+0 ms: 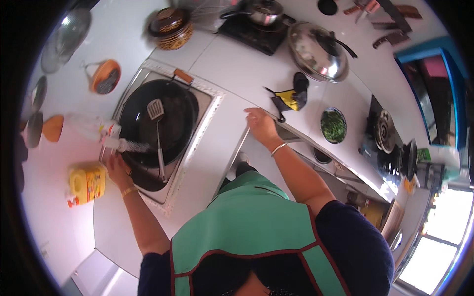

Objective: The person stir-fries greens in a wok using a spatula, transfers the cooked vegetables into a bowl, and then places the empty wok into the sink.

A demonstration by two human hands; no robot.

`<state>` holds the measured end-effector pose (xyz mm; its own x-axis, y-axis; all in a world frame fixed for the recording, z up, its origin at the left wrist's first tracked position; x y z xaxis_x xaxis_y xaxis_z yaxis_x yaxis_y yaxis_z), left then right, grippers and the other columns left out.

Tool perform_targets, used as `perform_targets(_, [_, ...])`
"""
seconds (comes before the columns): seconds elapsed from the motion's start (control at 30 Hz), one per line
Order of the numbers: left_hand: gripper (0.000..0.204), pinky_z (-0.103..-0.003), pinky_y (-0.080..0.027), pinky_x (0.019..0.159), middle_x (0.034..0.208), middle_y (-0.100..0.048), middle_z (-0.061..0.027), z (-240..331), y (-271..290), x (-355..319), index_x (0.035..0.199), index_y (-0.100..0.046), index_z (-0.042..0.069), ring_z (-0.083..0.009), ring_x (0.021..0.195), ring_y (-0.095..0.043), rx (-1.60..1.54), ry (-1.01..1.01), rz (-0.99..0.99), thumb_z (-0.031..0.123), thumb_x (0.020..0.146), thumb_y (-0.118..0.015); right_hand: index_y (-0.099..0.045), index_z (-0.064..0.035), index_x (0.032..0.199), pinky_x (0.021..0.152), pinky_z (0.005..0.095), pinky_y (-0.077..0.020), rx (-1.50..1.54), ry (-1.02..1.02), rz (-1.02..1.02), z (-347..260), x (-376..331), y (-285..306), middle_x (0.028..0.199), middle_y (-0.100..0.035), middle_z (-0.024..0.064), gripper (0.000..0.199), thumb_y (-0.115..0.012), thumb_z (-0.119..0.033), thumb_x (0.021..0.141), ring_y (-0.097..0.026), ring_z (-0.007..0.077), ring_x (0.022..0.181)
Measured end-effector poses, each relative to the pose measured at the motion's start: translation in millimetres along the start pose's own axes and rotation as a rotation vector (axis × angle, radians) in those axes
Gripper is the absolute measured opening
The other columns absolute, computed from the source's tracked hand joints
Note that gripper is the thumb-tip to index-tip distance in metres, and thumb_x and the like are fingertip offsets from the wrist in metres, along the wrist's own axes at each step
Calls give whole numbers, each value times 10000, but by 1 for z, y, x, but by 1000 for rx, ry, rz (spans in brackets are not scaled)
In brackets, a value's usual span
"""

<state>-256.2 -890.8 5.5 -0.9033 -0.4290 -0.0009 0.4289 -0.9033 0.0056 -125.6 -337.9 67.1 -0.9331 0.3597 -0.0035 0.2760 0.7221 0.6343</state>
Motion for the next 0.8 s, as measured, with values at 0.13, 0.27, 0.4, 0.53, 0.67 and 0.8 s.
perform_targets(0.13, [259, -259, -522, 758, 1063, -614, -85, -34, -14, -90, 1167, -563, 24, -167, 902, -622, -117, 283, -2, 56, 914, -517, -619, -71, 1105, 853, 375, -485, -217, -104, 422, 69, 19, 95, 1107, -606, 154, 301, -618, -97, 805, -620, 313, 967])
perform_targets(0.27, [267, -262, -504, 776, 1060, -635, -83, -58, -43, -136, 1154, -587, 10, -164, 929, -620, -22, 318, -75, 44, 892, -547, -613, -66, 1120, 911, 423, -449, -378, -23, 575, 171, 55, 160, 1153, -584, 176, 344, -640, -190, 800, -555, 349, 1083])
perform_targets(0.4, [352, -321, -475, 885, 1071, -631, -130, -34, -42, -136, 1171, -592, 30, -273, 1004, -611, 680, -93, -125, 96, 825, -616, -643, -107, 1107, 969, 408, -417, -506, -188, 316, 221, 77, 118, 1185, -592, 148, 368, -655, -219, 756, -536, 337, 1116])
perform_targets(0.53, [544, -439, -484, 883, 1113, -601, -194, -13, -59, -145, 1282, -488, 65, -372, 1048, -582, 1224, -134, -161, 189, 775, -641, -664, -77, 1015, 843, 380, -477, -225, -318, 62, 184, 75, 81, 1005, -665, 149, 308, -651, -187, 728, -624, 328, 937])
perform_targets(0.67, [321, -485, -519, 767, 964, -639, -246, -33, -72, -133, 1080, -495, 37, -409, 899, -635, 1329, 141, -370, 120, 782, -581, -662, -63, 982, 770, 286, -477, 99, -225, 45, 164, 48, 52, 879, -654, 58, 248, -634, -113, 741, -595, 143, 826])
perform_targets(0.8, [337, -496, -510, 755, 869, -656, -248, -53, -70, -115, 1037, -479, 37, -406, 854, -645, 1394, 110, -397, 176, 766, -623, -649, -77, 1039, 790, 286, -478, 360, -306, -35, 135, 35, 7, 924, -650, 53, 270, -621, -123, 775, -592, 150, 845])
Point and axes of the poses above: each hand's wrist, its own x-axis towards the middle knuckle, its own y-axis out of the back of the hand, z = x × y, the point moved 8 cm from there along x, towards the middle knuckle
